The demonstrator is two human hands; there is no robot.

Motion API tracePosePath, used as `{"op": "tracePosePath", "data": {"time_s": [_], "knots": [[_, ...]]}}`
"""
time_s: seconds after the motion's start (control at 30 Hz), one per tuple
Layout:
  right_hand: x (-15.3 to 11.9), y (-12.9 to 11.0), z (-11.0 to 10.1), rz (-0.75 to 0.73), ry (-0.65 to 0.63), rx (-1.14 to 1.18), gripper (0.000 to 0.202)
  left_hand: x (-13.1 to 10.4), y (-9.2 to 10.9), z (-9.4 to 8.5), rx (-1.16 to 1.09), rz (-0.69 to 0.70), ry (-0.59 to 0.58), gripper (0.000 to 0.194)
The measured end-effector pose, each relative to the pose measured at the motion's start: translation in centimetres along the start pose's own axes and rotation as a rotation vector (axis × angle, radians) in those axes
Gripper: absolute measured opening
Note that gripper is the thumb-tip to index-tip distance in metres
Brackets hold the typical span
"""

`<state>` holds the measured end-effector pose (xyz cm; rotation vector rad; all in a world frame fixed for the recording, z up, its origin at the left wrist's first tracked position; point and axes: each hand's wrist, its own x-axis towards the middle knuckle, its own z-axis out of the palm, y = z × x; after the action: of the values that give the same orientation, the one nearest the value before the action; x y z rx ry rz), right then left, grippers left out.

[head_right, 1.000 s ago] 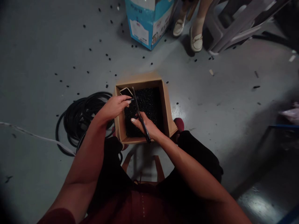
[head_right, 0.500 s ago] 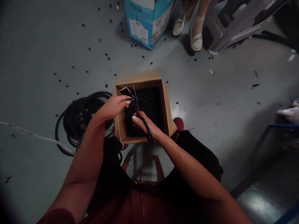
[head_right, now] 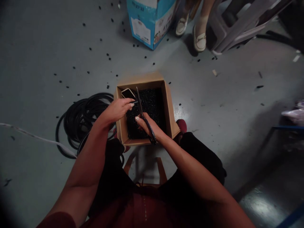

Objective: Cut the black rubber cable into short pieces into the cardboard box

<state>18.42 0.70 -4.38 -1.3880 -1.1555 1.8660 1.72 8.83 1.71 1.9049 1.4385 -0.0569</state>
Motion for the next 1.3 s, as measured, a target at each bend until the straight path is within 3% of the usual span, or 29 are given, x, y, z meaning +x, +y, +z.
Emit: {"op": "tracePosePath", "data": {"time_s": [0.23,0.33,0.53,0.63,0.9,1.3], "knots": [[-0.3,-0.1,0.0,-0.038,0.009,-0.027,0.038,0.2,-0.2,0.4,0.029,-0.036,0.005,0.035],[-0.4,0.7,0.6,0.030,0.033,0.054,0.038,0.3,-0.1,1.0,0.086,-0.059,-0.010,0.036],[-0.9,4.2,3.3,0.353,0.045,0.416,0.049,0.8,1.1,4.0,0.341,-0.201,-0.239,0.036],[-1.3,5.2,4.0,0.408,0.050,0.496,0.049,1.0,1.5,4.9,0.372,-0.210,-0.325,0.036],[-1.7,5.9,4.3,0.428,0.060,0.532,0.044,1.5,1.8,5.3,0.454,-0.250,-0.450,0.035],[-2.6,6.4,4.4,0.520,0.089,0.562,0.037,2.1,2.1,5.9,0.483,-0.160,-0.463,0.036]]}}
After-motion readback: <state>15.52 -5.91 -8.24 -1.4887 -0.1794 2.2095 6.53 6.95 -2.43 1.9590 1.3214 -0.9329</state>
